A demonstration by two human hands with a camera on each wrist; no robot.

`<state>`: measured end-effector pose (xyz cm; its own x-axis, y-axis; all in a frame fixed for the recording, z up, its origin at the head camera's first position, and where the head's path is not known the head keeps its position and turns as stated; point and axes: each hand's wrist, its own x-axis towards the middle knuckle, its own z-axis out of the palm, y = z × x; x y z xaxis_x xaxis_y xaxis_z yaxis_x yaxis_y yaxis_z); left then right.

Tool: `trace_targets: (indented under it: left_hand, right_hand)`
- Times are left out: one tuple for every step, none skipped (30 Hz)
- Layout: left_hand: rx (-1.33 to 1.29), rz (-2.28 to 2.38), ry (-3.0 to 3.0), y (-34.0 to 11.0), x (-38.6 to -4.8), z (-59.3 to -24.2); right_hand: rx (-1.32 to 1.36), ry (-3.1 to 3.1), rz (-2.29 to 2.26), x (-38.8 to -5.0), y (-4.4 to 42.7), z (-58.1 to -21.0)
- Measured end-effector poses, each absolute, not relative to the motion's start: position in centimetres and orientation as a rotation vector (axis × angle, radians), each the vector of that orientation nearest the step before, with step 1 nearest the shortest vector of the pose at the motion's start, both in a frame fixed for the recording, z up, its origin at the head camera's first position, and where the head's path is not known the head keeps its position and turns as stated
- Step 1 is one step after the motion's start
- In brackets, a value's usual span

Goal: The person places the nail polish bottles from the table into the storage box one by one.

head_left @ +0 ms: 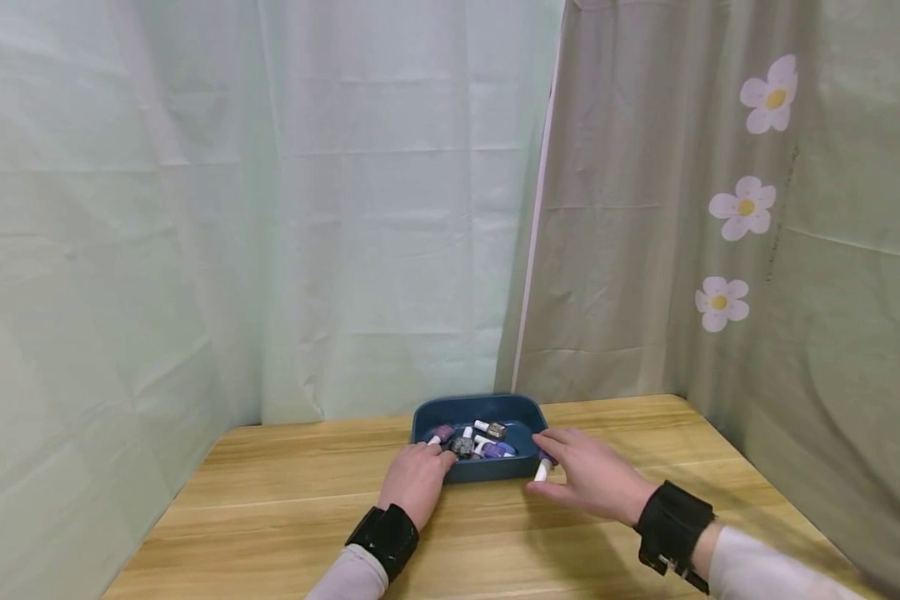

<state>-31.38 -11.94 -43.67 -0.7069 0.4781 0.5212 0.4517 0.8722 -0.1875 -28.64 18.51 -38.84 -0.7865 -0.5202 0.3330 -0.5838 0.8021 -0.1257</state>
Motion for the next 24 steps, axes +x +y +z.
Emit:
trace_targets:
  left_hand:
    - [-0.672, 0.06, -2.465, -11.9, -31.4, -43.7]
    - [-0.672, 0.06, -2.465, -11.9, -31.4, -43.6]
    - [-0.672, 0.06, -2.465, -11.9, -31.3, -43.6]
    - [-0.673, 0.061, -2.465, -11.9, -31.3, -43.6]
    - [-0.672, 0.061, -2.465, -11.9, -31.3, -43.6]
    - [-0.672, 0.06, -2.466, -11.9, -31.3, -43.6]
    - [-0.671, 0.058, -2.468, -12.0, -31.3, -43.5]
    - [-0.67, 0.056, -2.47, -12.0, -31.3, -43.5]
    - [-0.669, 0.056, -2.473, -12.0, -31.3, -43.5]
    - [-0.669, 0.056, -2.475, -12.0, -31.3, -43.5]
    - [-0.668, 0.057, -2.476, -12.0, -31.2, -43.5]
    - [-0.668, 0.057, -2.477, -12.1, -31.2, -43.5]
    - [-0.668, 0.057, -2.476, -12.1, -31.2, -43.5]
    - [-0.667, 0.058, -2.475, -12.1, -31.2, -43.5]
    - [-0.667, 0.058, -2.474, -12.1, -31.2, -43.5]
    - [-0.668, 0.058, -2.472, -12.1, -31.2, -43.5]
    - [-0.67, 0.058, -2.47, -12.1, -31.2, -43.5]
    - [-0.671, 0.057, -2.466, -12.1, -31.2, -43.5]
    - [-0.673, 0.057, -2.462, -12.1, -31.2, -43.5]
    - [-0.674, 0.057, -2.461, -12.1, -31.3, -43.5]
    - [-0.676, 0.057, -2.46, -12.1, -31.3, -43.5]
    - [-0.677, 0.058, -2.46, -12.1, -31.3, -43.5]
    - [-0.677, 0.06, -2.461, -12.1, -31.3, -43.5]
    - [-0.677, 0.059, -2.464, -12.0, -31.2, -43.4]
  right_hand:
    - [0.845, -2.71, 0.317, -28.9, 18.3, -38.8]
    - [0.842, -2.71, 0.311, -29.1, 18.2, -38.8]
    - [0.84, -2.712, 0.304, -29.3, 18.0, -38.8]
    - [0.835, -2.716, 0.305, -29.4, 17.8, -38.7]
    - [0.836, -2.719, 0.306, -29.6, 17.6, -38.6]
    - [0.836, -2.725, 0.312, -29.7, 17.4, -38.4]
    - [0.83, -2.734, 0.317, -29.8, 17.1, -38.2]
    - [0.824, -2.742, 0.326, -29.9, 16.9, -38.0]
    - [0.817, -2.753, 0.333, -30.1, 16.7, -37.8]
    - [0.808, -2.761, 0.34, -30.2, 16.4, -37.6]
    - [0.801, -2.768, 0.344, -30.4, 16.2, -37.5]
    - [0.789, -2.776, 0.347, -30.6, 16.0, -37.5]
    - [0.779, -2.782, 0.347, -30.8, 15.8, -37.4]
    - [0.772, -2.784, 0.35, -31.0, 15.5, -37.4]
    - [0.765, -2.786, 0.352, -31.2, 15.3, -37.4]
    - [0.759, -2.787, 0.351, -31.5, 15.1, -37.4]
    - [0.756, -2.786, 0.351, -31.8, 15.0, -37.4]
    - [0.752, -2.785, 0.349, -32.0, 14.8, -37.5]
    - [0.75, -2.784, 0.345, -32.3, 14.7, -37.6]
    - [0.745, -2.783, 0.336, -32.6, 14.6, -37.7]
    - [0.74, -2.783, 0.331, -32.8, 14.5, -37.8]
    - [0.734, -2.783, 0.324, -33.1, 14.4, -37.9]
    - [0.731, -2.782, 0.319, -33.3, 14.3, -38.0]
    - [0.727, -2.782, 0.315, -33.5, 14.2, -38.1]
